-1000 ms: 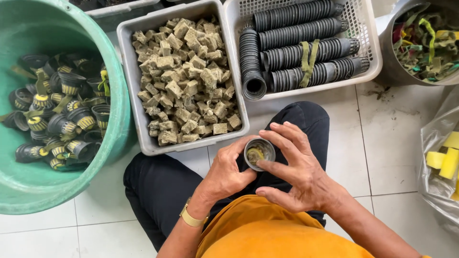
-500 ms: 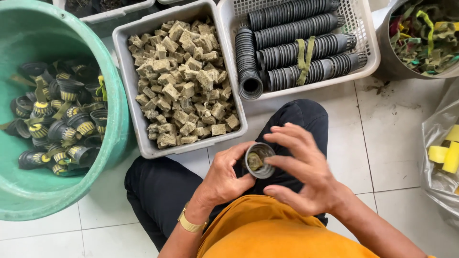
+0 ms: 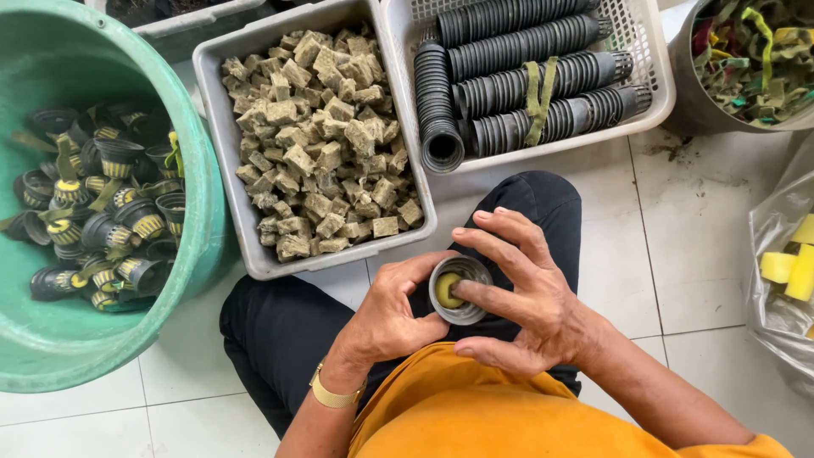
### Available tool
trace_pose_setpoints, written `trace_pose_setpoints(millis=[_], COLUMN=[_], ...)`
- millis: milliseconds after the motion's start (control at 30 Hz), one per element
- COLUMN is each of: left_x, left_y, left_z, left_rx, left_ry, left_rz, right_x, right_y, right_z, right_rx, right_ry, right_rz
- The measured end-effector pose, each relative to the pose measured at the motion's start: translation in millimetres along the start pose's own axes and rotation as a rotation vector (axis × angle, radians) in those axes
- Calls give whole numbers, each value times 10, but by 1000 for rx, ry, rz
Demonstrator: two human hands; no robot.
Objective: Preparing hydroponic growth media by wrapping rockwool cubes with foam strips and placing them in net pots.
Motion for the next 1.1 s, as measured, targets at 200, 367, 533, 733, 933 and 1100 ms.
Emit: trace_pose_setpoints(millis=[200, 367, 533, 733, 933, 1100], left_x=[51, -9, -43, -69, -603, -1074], left_y=[52, -45, -122, -78, -349, -90], left_z=[-38, -54, -11, -36, -789, -2052], left_rx=[78, -62, -58, -76, -134, -52], left_ry=[38, 58, 76, 63, 398, 824], left_rz=[45, 5, -5, -37, -138, -180], right_x=[17, 13, 32, 106, 82, 45], right_y=[-59, -117, -128, -185, -197, -5], right_z=[-78, -244, -163, 2, 15, -71], right_rx=[66, 58, -20, -107, 124, -27], right_ry=[36, 156, 124, -15, 93, 209], right_rz=[4, 83, 44, -8, 53, 145])
Point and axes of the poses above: each hand's wrist, its own x-axis towards the middle knuckle, its own z-axis out of the palm, y = z × x, the point moved 7 cm from there along x, towards the middle knuckle, and after that the axes turned 15 degrees about x, right-handed, at the moved point
